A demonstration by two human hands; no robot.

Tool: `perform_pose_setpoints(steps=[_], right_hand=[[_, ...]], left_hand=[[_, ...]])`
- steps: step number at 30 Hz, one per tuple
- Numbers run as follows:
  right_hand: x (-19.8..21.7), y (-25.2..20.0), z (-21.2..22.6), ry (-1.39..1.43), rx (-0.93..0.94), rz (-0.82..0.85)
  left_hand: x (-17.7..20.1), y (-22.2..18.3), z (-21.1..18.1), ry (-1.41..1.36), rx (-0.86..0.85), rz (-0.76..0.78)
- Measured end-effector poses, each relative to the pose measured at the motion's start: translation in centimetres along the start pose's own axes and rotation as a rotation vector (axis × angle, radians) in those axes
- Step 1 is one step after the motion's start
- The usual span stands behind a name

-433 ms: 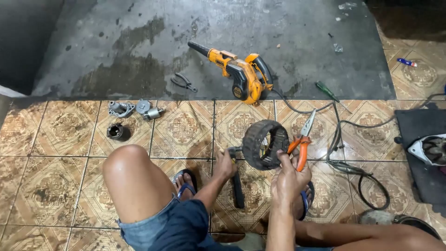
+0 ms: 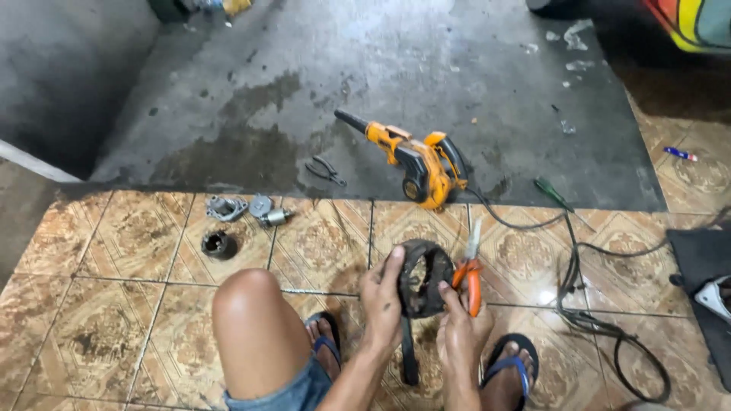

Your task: Cutting copper windings from an electric motor stator and using a hammer to remove components.

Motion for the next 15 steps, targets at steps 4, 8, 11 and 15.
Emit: perform_pose_setpoints(steps=[4,8,11,15], right_hand=[[-0.7,-1.1,2.2,0.042,-0.315,0.228],[-1.4,-2.9,6.0,-0.059,-0.452,0.255],[2.2,-1.3,2.9,-0.181,-0.223,0.531],[4.2,-1.4,0.9,-0.206,-0.409,0.287]], left_hand=[[2.5,1.4,-0.8,-0.303,-0.036,0.034],[4.7,3.1,-1.1,-0.312,-0.159,-0.100],[5.0,2.9,-2.6,-0.325,-0.128,-0.141],[6.2,3.2,-2.1,-0.320,-0.084,-0.198]])
Point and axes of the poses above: each hand's wrist, its own y-axis towards the middle knuckle, its own x-axis out of the back of the hand, z = x × y, the point moved 2 cm from there along y, towards the middle knuckle, and after that the axes turned 13 degrees about -y, right-handed, at the moved point
